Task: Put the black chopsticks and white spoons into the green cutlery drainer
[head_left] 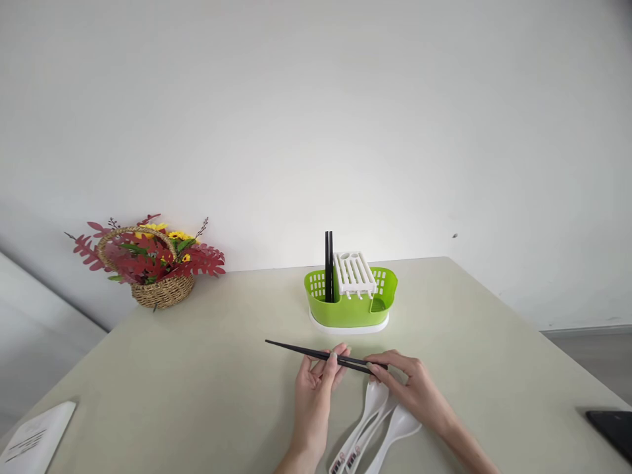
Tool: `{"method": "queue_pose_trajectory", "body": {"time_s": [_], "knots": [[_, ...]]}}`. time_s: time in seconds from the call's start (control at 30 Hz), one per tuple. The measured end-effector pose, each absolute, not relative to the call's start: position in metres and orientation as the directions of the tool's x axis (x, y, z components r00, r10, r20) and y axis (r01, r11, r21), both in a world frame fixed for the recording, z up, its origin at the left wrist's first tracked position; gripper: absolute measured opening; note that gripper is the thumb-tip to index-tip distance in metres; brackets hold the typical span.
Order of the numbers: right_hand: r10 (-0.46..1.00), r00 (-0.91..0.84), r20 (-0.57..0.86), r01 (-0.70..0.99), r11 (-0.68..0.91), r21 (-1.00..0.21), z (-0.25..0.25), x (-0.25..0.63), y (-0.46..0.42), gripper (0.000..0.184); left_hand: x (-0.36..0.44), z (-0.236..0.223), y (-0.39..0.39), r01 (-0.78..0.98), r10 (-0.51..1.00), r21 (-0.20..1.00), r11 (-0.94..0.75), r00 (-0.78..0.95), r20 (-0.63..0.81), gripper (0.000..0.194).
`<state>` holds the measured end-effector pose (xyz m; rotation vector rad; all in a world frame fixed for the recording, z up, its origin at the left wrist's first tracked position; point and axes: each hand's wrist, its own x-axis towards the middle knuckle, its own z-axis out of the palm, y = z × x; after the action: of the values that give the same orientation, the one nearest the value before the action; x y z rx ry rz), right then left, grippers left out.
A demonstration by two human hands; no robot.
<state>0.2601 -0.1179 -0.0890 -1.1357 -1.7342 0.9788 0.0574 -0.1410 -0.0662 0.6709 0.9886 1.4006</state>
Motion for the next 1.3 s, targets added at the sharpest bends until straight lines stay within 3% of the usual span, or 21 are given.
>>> {"method": "queue_pose_trajectory", "body": {"time_s": [0.17,0.4,0.6,0.93,1.3], "knots": [[0.934,-0.237,0.267,0.259,0.325,-0.91,-0.088,0.263,-0.116,0.03,0.057,-0.06,-0.142,-0.426,0.985,0.903,0.061,-0.123,-0.124,0.04],[0.936,-0.194,0.294,0.212,0.333,-0.919,-0.087,0.264,-0.115,0.027,0.048,-0.051,-0.14,-0.361,0.977,0.93,0.073,-0.161,-0.139,0.06],[0.947,-0.194,0.257,0.161,0.289,-0.944,-0.086,0.266,-0.115,0.028,0.042,-0.054,-0.136,-0.359,0.951,0.923,0.138,-0.212,-0.225,0.052],[0.971,-0.173,0.163,0.164,0.191,-0.968,-0.087,0.268,-0.116,0.037,0.039,-0.06,-0.133,-0.43,0.944,0.892,0.137,-0.217,-0.249,0.045],[0.969,-0.16,0.189,0.154,0.214,-0.965,-0.084,0.267,-0.117,0.04,0.039,-0.061,-0.136,-0.413,0.953,0.901,0.134,-0.196,-0.232,0.043]]}}
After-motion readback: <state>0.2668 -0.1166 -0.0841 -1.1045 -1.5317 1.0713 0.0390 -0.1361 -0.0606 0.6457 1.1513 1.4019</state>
